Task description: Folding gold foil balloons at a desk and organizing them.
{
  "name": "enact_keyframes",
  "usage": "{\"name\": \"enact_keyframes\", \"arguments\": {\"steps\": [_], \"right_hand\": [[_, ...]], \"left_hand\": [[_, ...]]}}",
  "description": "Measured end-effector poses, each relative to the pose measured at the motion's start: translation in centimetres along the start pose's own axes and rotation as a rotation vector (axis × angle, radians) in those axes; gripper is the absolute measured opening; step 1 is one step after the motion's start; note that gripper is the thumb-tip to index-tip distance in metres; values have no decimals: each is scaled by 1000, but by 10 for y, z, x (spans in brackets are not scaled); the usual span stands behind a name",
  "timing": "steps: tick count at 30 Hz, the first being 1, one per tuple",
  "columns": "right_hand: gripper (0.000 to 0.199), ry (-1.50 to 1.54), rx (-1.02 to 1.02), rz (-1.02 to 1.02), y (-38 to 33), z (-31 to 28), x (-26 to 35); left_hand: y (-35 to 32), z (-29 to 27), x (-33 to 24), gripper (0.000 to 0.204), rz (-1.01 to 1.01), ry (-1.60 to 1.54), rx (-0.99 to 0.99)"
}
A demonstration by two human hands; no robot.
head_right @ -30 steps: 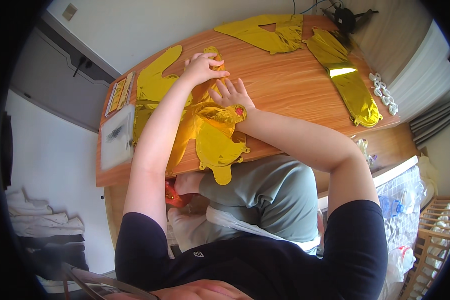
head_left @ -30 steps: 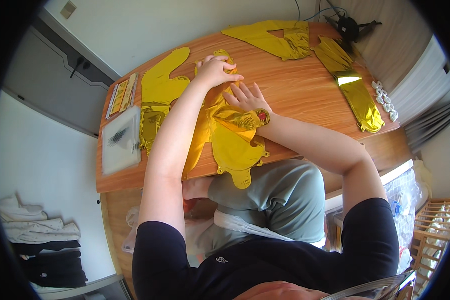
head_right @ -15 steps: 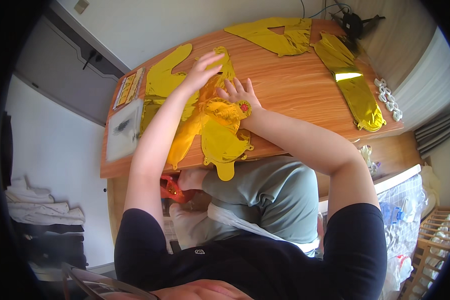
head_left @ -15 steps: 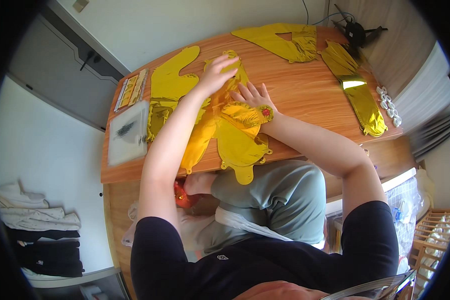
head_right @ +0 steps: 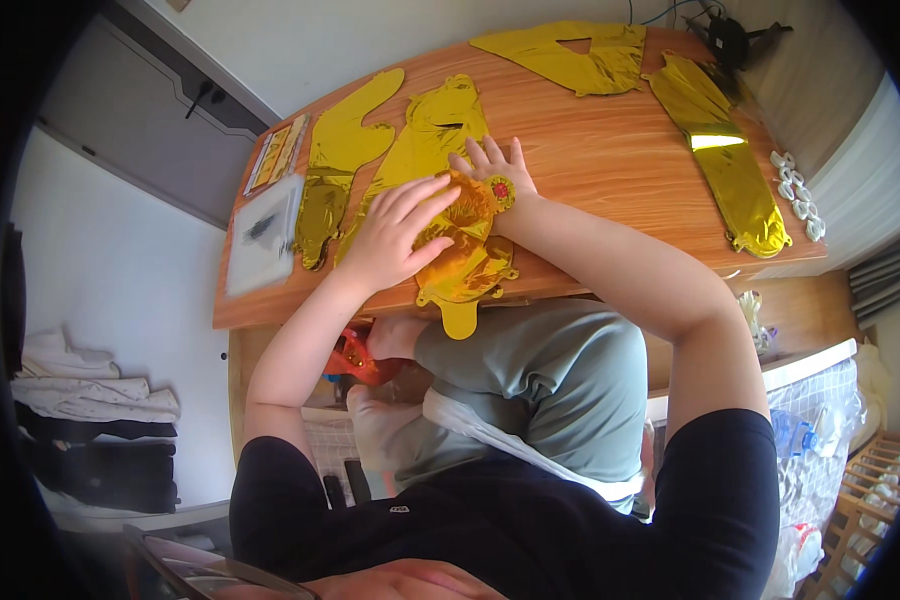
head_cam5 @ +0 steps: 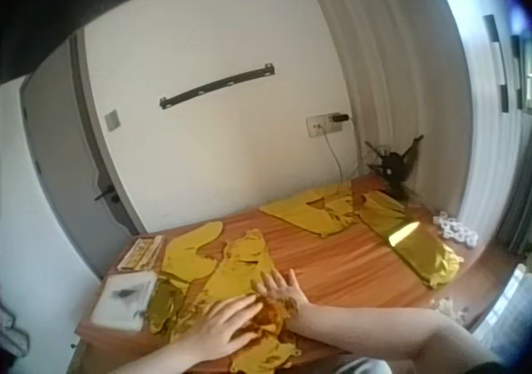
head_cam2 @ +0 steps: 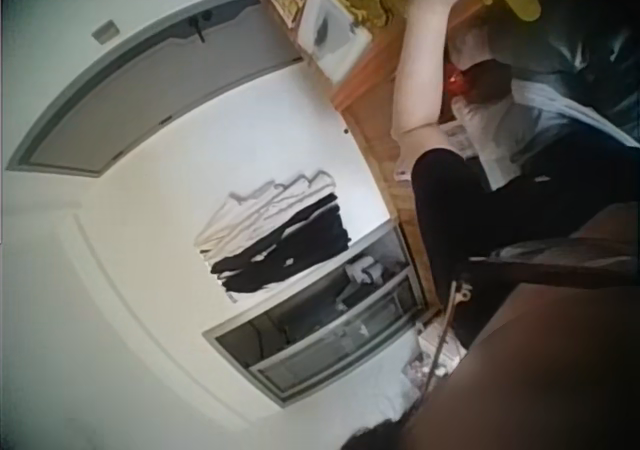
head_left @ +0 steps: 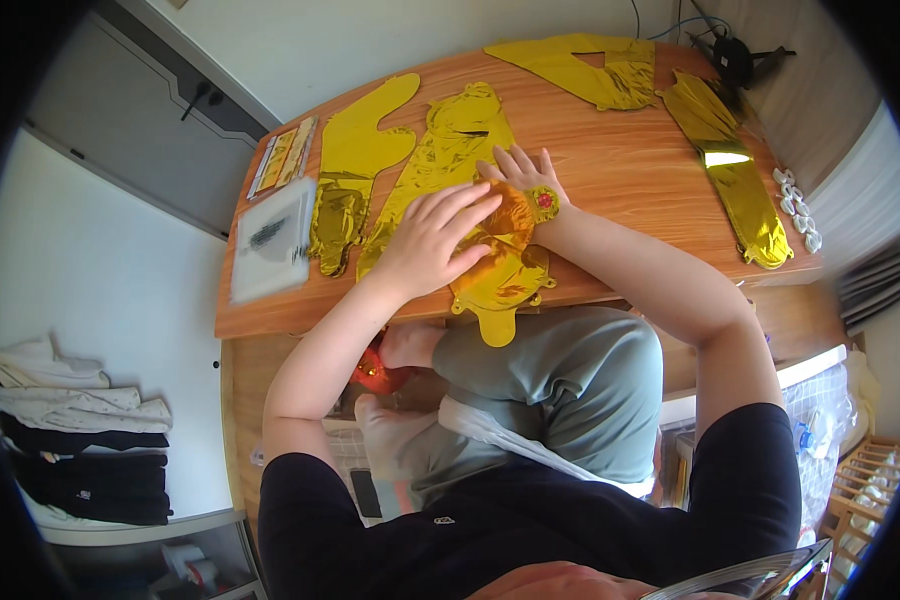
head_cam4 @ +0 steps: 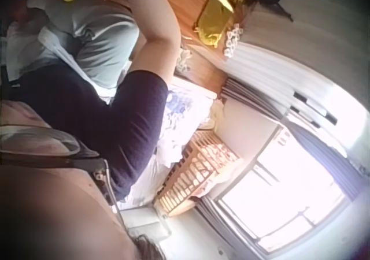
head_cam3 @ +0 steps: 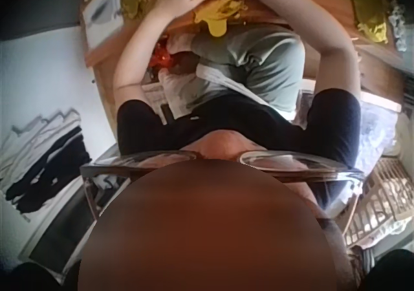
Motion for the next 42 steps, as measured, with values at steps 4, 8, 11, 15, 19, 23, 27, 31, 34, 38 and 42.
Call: {"name": "enact_keyframes", "arguments": {"steps": [4,8,11,15,19,23,27,31,34,38,42], "right_hand": [[92,-12,35,-16,-2,-4,4],[85,-30,11,14,-4,-2,2],[80,156,-23,22,-9,-10,8],[79,153,-53,32,-12,-10,8],[76,140,-122,36,-12,-9,8],[76,138,-127,38,-11,-8,10],[75,123,-101,42,-10,-8,10],[74,86,-110,36,-9,-5,8],[73,106,-114,33,-9,-6,10],[74,130,-124,41,-10,-7,10],[73,134,-143,39,-10,-7,10]], "left_hand": [[12,17,15,72,-140,-114,-160],[28,6,42,33,-38,-383,142],[18,-7,53,20,56,-555,210],[7,-9,45,26,50,-612,383],[0,-7,42,21,107,-394,425],[3,-2,40,12,101,-399,417],[12,3,37,14,49,-381,491],[14,10,28,26,66,-398,232],[5,15,23,29,43,-330,24],[-9,17,14,25,-98,-161,-24],[-16,19,11,24,-196,-121,28]]}}
Point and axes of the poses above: each hand's wrist, its own y-axis towards the middle knuckle, its own z-axis out of the palm, x = y × z, the point moved 2 cm from there along y, towards the middle knuckle, and after that the axes turned 13 degrees about x, right-handed, at the moved point
